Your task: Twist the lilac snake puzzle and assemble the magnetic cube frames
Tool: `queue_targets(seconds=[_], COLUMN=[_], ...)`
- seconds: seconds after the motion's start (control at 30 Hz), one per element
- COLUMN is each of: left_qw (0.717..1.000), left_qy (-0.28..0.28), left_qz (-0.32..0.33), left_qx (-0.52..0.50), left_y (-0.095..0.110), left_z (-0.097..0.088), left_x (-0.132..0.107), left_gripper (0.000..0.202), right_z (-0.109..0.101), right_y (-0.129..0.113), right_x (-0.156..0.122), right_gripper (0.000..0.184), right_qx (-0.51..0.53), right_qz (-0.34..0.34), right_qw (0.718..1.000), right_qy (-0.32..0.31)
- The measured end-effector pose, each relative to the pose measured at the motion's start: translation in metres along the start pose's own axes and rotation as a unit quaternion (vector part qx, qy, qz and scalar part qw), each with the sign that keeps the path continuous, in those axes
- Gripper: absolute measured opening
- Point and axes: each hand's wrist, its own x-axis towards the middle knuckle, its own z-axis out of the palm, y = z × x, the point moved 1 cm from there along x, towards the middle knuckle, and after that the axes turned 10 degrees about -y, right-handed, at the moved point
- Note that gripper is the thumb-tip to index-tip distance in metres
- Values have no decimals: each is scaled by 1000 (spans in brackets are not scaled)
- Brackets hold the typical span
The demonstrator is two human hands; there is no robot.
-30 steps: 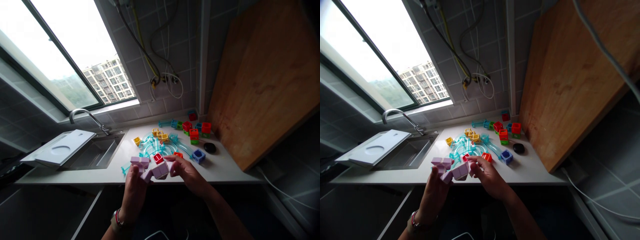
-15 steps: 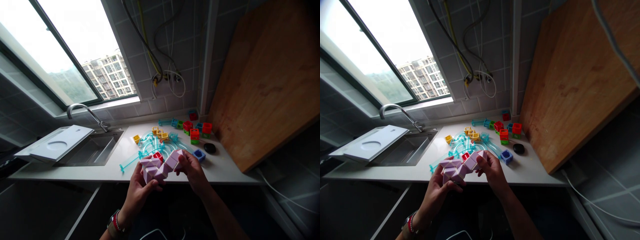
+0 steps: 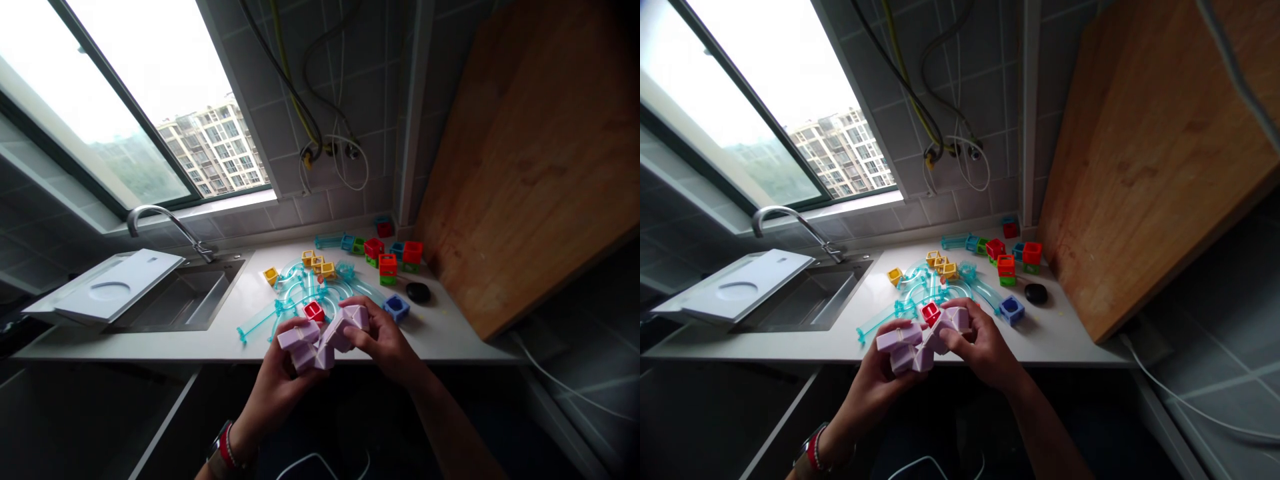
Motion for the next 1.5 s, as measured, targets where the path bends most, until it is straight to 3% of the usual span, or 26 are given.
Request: queue_targets(seconds=[0.1,0.2,0.43,0.67,0.77,0.9,0.97,1.07,1.27,1.5], left_qw=[987,959,966,977,975,969,974,993,999,996], left_qy=[52,66,-3,-58,-48,18,45,59,43,13], left_qz=[88,153,51,39,47,51,50,43,11,-19], left_qx=[120,227,252,204,213,243,216,96,16,-83], left_y=[5,11,13,13,15,18,17,11,-3,-4], left_z=[-1,1,7,7,6,3,3,4,5,14], left_x=[0,0,3,0,0,1,4,8,14,17], left_gripper=[57,57,67,71,73,71,70,68,58,58], right_z=[5,11,12,10,14,20,21,22,23,22], right_y=[-1,1,0,-2,-2,6,10,15,20,26], right_x=[-1,1,0,-8,-7,1,5,8,7,7], right_gripper=[57,63,50,47,45,52,58,60,47,48], right_qx=[40,81,30,-55,-31,40,82,130,146,126], right_qz=[-17,-48,-77,-69,-69,-50,-37,-20,-23,-57], right_qw=[999,995,994,992,993,987,983,978,970,967], right_qy=[-3,21,75,91,95,144,161,160,192,215])
